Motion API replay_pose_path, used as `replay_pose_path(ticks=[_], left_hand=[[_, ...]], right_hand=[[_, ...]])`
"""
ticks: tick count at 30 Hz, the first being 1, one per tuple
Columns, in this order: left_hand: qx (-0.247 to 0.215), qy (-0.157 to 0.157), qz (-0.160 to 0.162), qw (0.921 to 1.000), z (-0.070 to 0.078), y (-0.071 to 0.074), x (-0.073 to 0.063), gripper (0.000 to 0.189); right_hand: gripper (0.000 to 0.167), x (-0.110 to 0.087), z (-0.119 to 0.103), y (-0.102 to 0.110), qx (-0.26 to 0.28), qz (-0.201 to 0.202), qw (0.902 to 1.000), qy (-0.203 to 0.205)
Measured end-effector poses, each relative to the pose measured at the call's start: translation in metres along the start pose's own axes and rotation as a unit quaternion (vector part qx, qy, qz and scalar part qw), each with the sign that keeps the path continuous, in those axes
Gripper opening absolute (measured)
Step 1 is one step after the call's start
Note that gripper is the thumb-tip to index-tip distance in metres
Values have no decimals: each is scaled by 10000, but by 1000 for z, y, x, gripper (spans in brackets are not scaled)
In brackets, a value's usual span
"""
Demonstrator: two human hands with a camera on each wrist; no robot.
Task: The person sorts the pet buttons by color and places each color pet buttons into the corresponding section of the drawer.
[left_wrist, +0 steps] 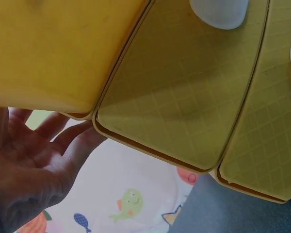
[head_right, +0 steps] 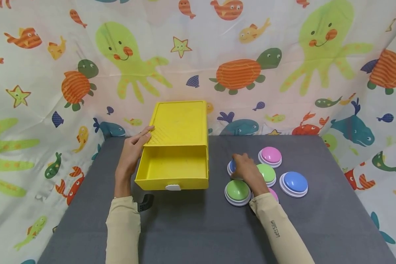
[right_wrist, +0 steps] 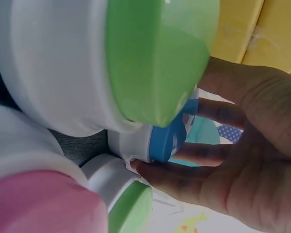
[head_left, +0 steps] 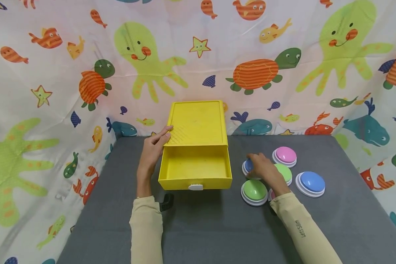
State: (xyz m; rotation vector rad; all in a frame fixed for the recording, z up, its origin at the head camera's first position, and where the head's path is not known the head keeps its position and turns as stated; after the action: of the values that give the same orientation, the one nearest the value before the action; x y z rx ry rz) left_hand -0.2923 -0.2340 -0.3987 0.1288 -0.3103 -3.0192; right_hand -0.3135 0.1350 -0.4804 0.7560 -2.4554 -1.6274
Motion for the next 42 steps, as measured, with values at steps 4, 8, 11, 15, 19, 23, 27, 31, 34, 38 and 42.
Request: replay_pose_path(ticks=[4,8,11,15,19,23,27,31,34,38,42], left_hand=[[-7,-46,31,10000,2,-1,1,41],[-26,-40,18,10000,4,-2,0,42],[-32,-22,-9,10000,4,-3,0,43],[-20,-57,-2,10000,4,-4,0,42],[-2,-91,17,10000,6,-5,0,42],[23,-22,-10,10000,5,-7,0,43],[-63,63,-46,10000,4,-9,1,43],[-143,46,-31,9999,4,-9,2,43],[-151,-35,14,9999,5,-7,2,43],[-150,-44,46,9999,5,-4,0,43],[-143,-7,42,9999,2,-3,-1,43]], right_hand=[[76,-3,-2,5,30,271,9996,34],[73,-8,-6,15,24,594,9982,5],[72,-16,-13,28,10,838,9965,-14],[75,-30,-26,51,42,1003,9949,-80],[79,-48,-40,76,213,1172,9925,-285],[76,-69,-55,101,338,1575,9868,-178],[69,-87,-74,119,308,2064,9780,40],[65,-100,-100,133,270,2511,9673,249],[64,-105,-126,140,330,2687,9613,504],[63,-99,-160,139,489,2562,9596,1056],[62,-85,-193,126,601,2119,9631,1546]])
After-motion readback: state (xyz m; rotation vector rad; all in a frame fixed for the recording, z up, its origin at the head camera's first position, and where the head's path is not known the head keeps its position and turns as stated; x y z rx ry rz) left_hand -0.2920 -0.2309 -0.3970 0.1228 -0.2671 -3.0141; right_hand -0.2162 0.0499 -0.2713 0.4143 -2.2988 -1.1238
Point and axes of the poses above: each hand's wrist, its own x-axis towards the middle knuckle, its own y-axis out of the back of the hand, z = x × y, the point moved 7 cm from there along x, towards the middle knuckle, and after that the axes turned 13 degrees about y, right-handed, at the moved point
